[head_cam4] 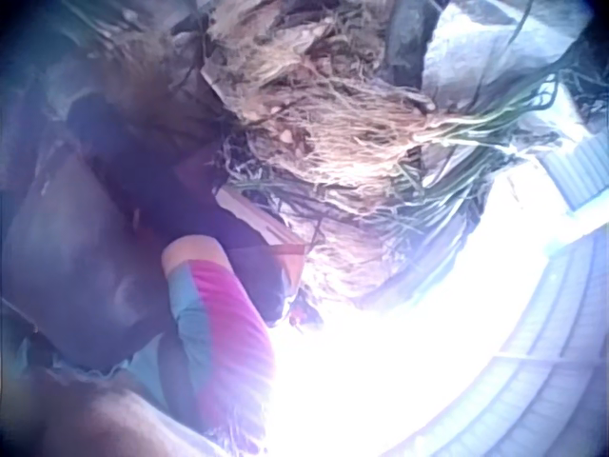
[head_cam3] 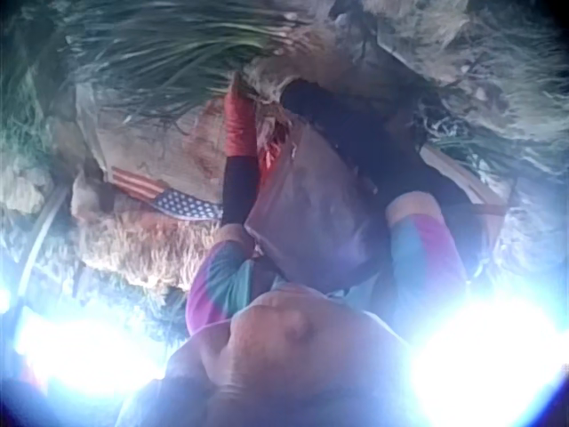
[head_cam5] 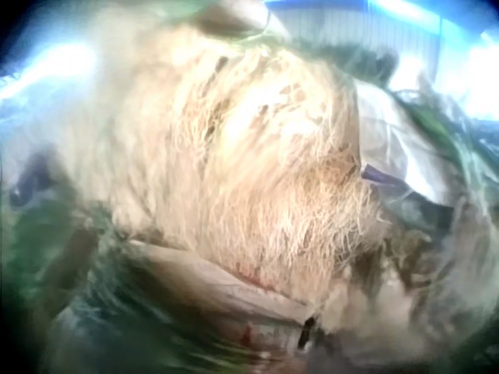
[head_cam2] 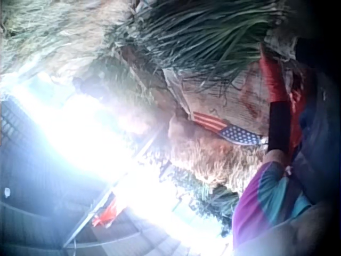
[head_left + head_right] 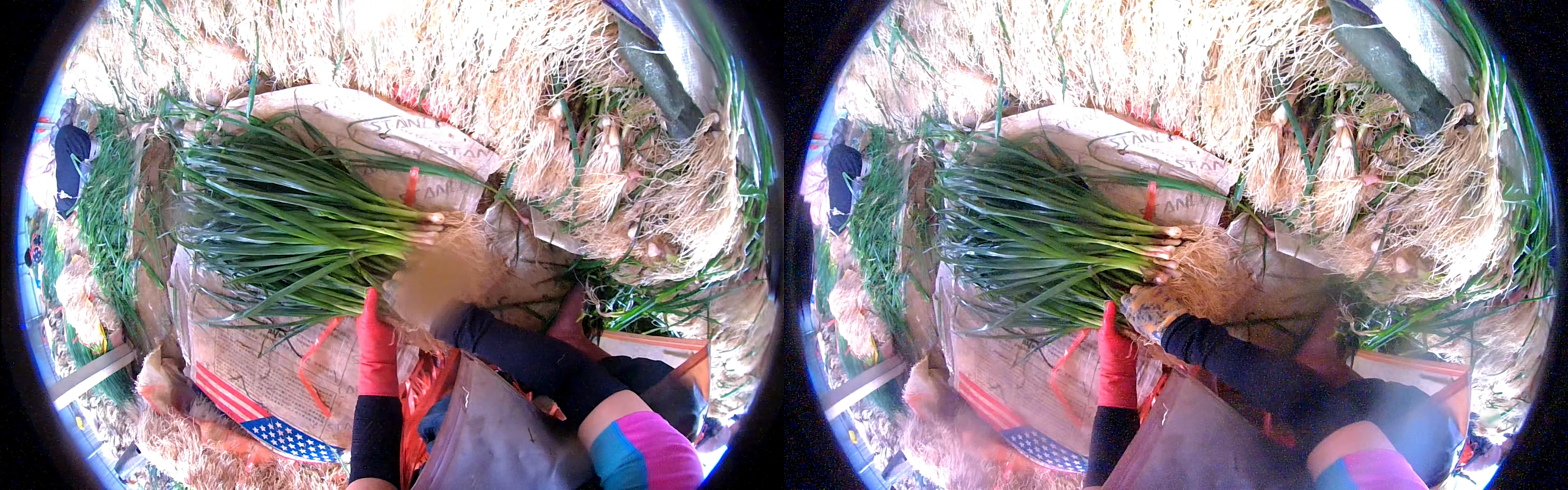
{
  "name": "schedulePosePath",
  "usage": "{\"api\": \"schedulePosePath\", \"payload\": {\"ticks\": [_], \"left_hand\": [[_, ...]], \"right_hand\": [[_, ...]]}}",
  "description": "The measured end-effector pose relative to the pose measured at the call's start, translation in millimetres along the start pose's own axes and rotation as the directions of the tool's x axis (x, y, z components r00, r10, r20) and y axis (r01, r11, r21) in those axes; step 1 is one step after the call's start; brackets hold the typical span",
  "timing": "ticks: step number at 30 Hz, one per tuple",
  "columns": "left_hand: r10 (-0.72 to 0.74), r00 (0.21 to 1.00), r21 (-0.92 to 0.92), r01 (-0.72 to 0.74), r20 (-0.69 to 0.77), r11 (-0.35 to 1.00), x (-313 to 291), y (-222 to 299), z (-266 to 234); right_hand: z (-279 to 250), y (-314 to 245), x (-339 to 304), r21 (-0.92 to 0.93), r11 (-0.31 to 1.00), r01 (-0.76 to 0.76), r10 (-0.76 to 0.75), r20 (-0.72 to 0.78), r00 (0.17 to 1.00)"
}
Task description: The person harvests garlic sprouts by hand, pulling them from a large pile, removing dry leaves, and bundling them onto cardboard sheets.
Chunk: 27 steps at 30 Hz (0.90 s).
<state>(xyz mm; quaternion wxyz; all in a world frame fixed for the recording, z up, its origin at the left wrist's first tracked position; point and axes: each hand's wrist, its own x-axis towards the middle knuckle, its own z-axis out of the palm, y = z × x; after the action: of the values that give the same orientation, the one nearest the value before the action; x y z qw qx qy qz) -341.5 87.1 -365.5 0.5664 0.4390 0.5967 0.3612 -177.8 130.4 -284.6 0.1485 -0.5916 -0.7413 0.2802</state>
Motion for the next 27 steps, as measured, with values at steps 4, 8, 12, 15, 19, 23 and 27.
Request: {"api": "schedulePosePath", "payload": {"ticks": [4, 8, 12, 15, 19, 23, 27], "left_hand": [[-0.428, 0.904, -0.727, 0.29, -0.005, 0.622, 0, 29, 9], [-0.413, 0.91, -0.707, 0.313, 0.033, 0.634, -10, 35, -4], [-0.449, 0.894, -0.729, 0.302, -0.008, 0.614, -34, 57, -24], [-0.481, 0.877, -0.702, 0.346, 0.007, 0.622, -50, 22, -55], [-0.335, 0.94, -0.786, 0.164, -0.058, 0.596, -76, 58, -56], [-0.237, 0.948, -0.682, 0.03, -0.212, 0.73, -93, 85, -86], [-0.097, 0.94, -0.611, -0.132, -0.326, 0.781, -102, 122, -112]], "right_hand": [[-36, 3, 23, -0.213, 0.96, 0.182, -0.168, 0.081, 0.982], [-30, 35, 56, -0.352, 0.935, -0.041, 0.039, -0.013, 0.999], [-4, 53, 67, -0.312, 0.943, -0.111, 0.161, 0.138, 0.977], [-2, 54, 62, -0.284, 0.952, -0.116, 0.151, 0.104, 0.983], [-19, 35, 57, -0.221, 0.962, -0.16, 0.216, 0.261, 0.941], [1, 67, 48, -0.128, 0.979, -0.158, 0.164, 0.037, 0.986], [-14, 71, 51, -0.123, 0.971, -0.207, 0.194, -0.105, 0.975]]}}
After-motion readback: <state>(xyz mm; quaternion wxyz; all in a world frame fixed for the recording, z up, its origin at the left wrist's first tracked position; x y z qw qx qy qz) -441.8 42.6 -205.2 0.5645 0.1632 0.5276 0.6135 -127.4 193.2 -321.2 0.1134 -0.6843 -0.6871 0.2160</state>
